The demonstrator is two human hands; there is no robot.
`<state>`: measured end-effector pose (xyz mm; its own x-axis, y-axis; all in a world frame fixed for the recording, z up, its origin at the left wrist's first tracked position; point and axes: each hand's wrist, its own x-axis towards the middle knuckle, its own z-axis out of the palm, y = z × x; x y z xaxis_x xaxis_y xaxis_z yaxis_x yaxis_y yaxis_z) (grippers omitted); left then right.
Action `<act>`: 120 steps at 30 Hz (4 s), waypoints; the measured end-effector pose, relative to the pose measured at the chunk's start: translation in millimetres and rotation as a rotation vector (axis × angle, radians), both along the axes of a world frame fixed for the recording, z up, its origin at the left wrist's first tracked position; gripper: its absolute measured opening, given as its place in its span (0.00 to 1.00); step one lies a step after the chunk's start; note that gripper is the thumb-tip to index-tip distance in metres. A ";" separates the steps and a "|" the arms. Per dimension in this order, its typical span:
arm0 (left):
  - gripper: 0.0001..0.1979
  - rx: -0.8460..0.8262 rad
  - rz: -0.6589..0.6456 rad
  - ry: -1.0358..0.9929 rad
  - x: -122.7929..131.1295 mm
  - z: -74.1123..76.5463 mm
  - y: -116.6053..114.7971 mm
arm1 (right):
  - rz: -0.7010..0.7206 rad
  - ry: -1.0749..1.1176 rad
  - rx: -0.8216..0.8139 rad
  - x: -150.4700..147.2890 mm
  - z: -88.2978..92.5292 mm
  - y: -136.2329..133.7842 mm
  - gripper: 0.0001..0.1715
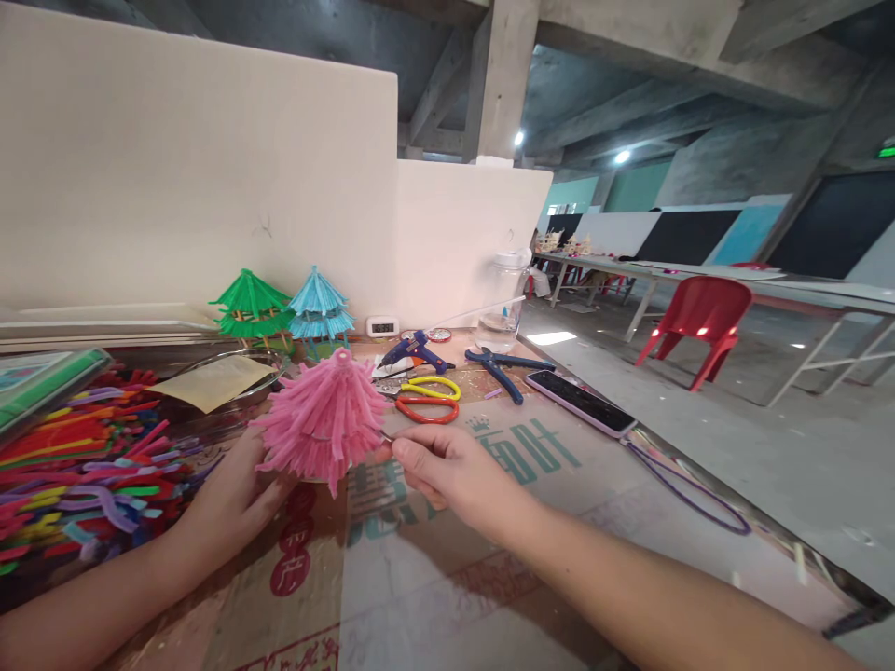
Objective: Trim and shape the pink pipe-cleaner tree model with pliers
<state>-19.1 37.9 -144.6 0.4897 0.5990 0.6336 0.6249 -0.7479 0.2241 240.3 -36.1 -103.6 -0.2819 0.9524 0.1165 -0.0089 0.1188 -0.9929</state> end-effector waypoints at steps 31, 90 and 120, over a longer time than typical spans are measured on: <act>0.14 -0.052 0.009 -0.028 1.4 1.1 -0.6 | -0.002 0.008 -0.016 -0.4 -0.1 0.3 0.32; 0.15 -0.051 0.000 -0.022 0.1 -0.9 0.9 | -0.004 0.029 -0.028 -1.3 -0.5 0.0 0.33; 0.18 -0.050 0.009 -0.034 3.5 3.8 -0.4 | 0.006 0.015 -0.022 0.4 -2.9 0.8 0.34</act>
